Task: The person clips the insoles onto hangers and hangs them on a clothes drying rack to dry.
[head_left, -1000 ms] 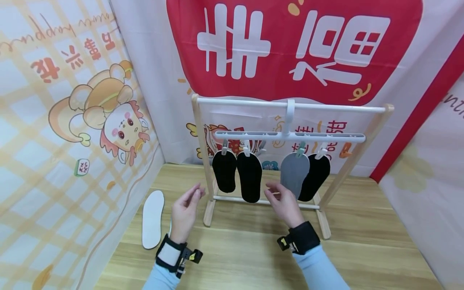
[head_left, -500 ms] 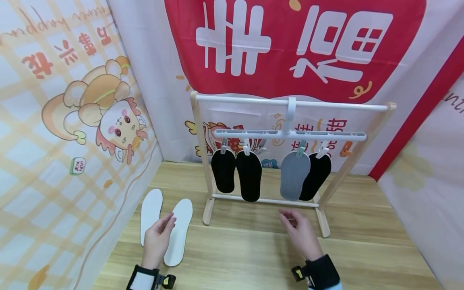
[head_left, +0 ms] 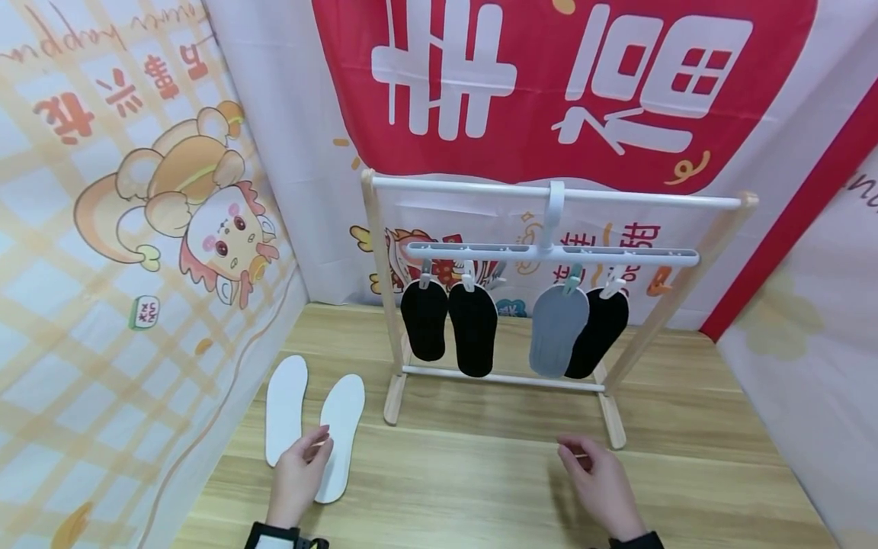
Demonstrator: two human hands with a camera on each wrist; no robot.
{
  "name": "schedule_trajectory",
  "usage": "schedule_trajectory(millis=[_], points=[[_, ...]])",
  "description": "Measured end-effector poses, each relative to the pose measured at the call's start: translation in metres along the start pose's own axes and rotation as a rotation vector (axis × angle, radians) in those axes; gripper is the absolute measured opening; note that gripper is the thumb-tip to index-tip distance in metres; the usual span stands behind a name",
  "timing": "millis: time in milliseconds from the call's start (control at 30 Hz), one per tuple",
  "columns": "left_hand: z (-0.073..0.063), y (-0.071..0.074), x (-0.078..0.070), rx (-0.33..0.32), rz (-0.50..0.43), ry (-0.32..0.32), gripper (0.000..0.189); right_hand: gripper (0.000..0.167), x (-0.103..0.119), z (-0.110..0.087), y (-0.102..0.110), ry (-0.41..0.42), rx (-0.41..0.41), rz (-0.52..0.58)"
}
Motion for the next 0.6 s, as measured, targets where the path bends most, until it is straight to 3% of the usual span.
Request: schedule_trajectory(millis=[133, 233, 433, 600], points=[[0.008, -0.004, -0.010, 0.077, 0.106, -0.027, 0.038, 0.018, -0.007, -0.004, 0.004, -0.005, -0.012, -0.005], [0.019, -0.008, -0.022, 0.124, 0.193, -0.104, 0.046, 0.017, -0.011, -0.006, 0.007, -0.007, -0.026, -0.002], [0.045, -0.021, -0.039, 0.144, 0.323, -0.256, 0.062, 0.015, -0.012, -0.008, 0.009, 0.007, -0.056, 0.018], [0.062, -0.039, -0.034, 0.241, 0.440, -0.214, 0.078, 0.015, -0.012, -0.009, 0.008, 0.005, -0.066, 0.033]])
Point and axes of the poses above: each hand's wrist, its own z-axis towards the middle knuckle, its own y-axis out of the back of the hand, x = y × z, the point moved 7 cm from there along z, towards the middle knuckle, and after that the axes turned 1 degree about z, right-handed, at the moved point
